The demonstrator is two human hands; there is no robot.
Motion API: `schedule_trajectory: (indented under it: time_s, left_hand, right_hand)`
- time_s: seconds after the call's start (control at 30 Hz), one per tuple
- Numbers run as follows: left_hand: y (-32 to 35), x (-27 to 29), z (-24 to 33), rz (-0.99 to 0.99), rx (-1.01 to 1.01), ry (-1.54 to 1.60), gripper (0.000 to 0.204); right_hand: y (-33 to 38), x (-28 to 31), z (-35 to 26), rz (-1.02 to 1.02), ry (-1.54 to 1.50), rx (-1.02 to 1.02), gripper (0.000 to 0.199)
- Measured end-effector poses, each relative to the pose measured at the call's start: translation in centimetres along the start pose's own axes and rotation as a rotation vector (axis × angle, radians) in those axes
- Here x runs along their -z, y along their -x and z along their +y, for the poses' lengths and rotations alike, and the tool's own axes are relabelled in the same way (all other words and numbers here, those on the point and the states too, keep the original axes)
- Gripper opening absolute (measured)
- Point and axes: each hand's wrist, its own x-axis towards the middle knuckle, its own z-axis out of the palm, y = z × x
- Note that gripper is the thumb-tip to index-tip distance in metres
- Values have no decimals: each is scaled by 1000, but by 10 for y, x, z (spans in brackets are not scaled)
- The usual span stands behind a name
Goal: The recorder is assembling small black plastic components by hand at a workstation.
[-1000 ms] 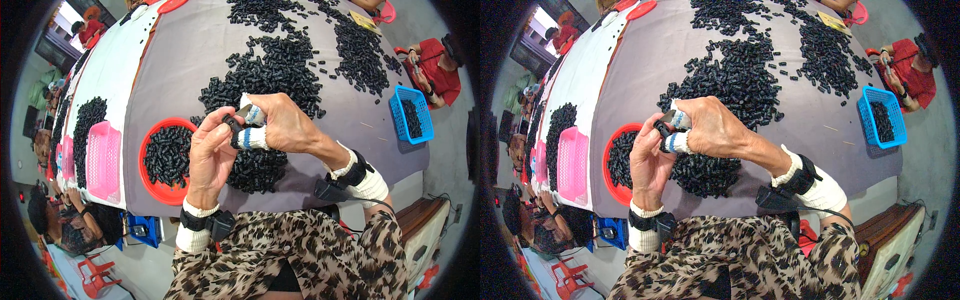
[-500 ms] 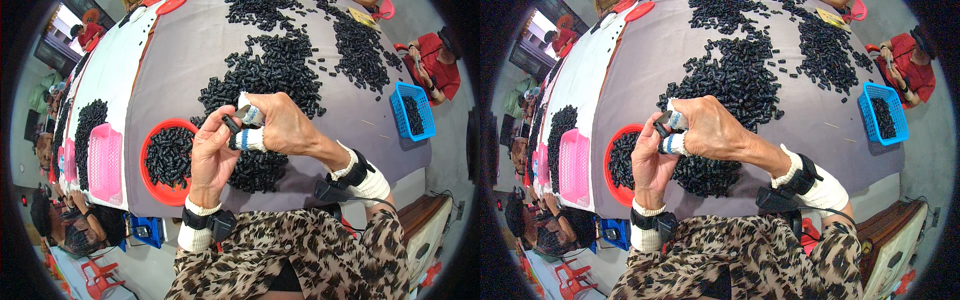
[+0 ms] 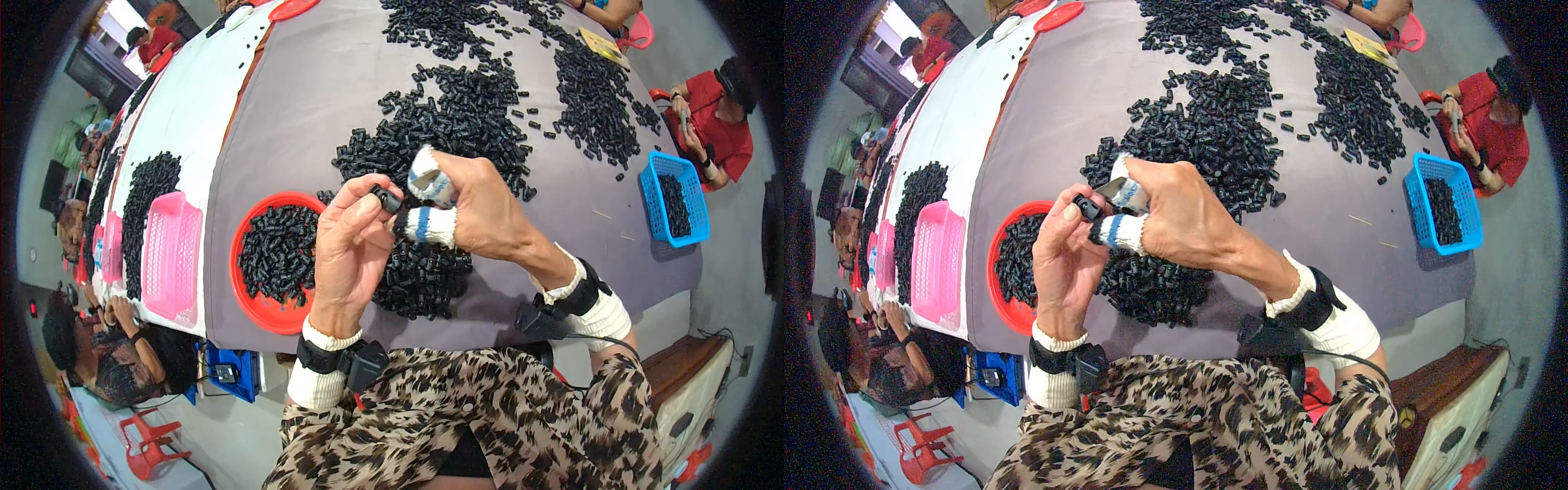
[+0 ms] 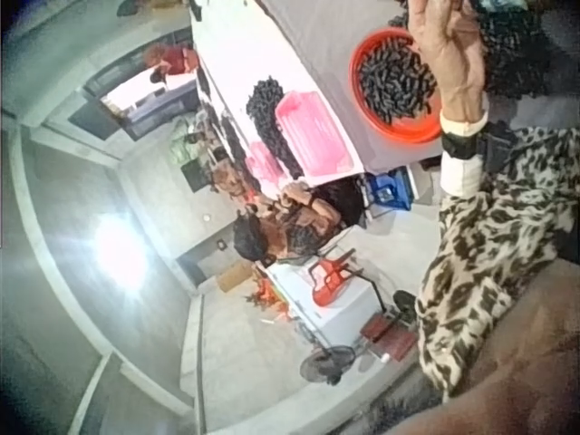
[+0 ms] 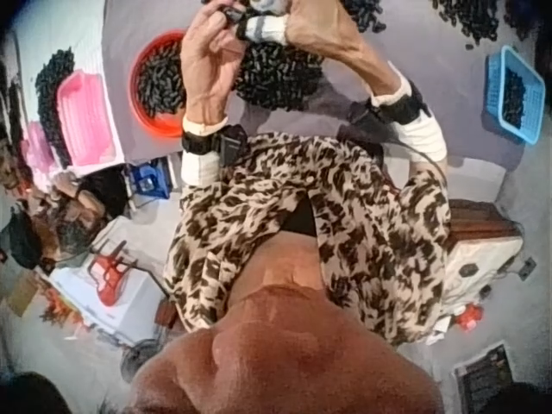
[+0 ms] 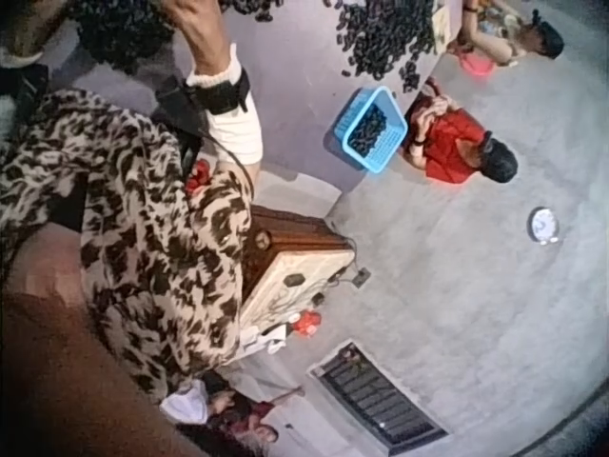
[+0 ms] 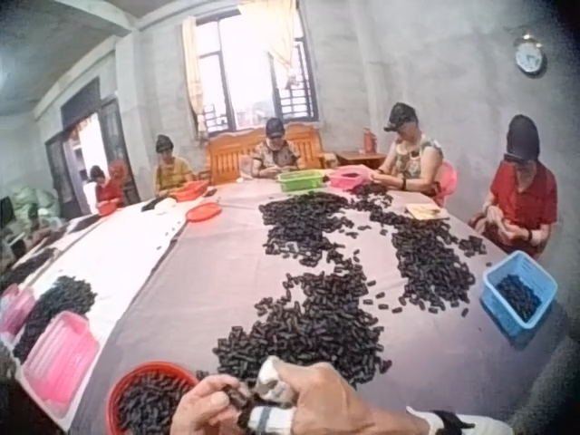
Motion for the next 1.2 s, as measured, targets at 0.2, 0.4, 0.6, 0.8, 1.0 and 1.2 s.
schedule_trajectory:
  time_s: [0.2, 0.4, 0.6, 0.8, 1.0, 1.2]
  left_hand:
    - [-3, 3, 3, -37, 13, -42, 18]
    - [0, 2, 0, 44, -23, -70, 25]
    - [1, 6, -1, 28, -14, -94, 25]
    - [2, 0, 4, 34, -16, -74, 24]
    - [1, 7, 1, -11, 24, 15, 24]
    - [3, 5, 0, -13, 41, 9, 24]
  right_hand:
    - [-4, -1, -1, -1, 22, 46, 24]
    - [-4, -9, 4, 37, 4, 100, 21]
    - [-2, -10, 3, 41, 0, 67, 22]
    - [-5, -9, -2, 41, 43, 48, 23]
    - [-9, -4, -2, -36, 59, 3, 29]
    - [-14, 1, -5, -174, 33, -34, 35]
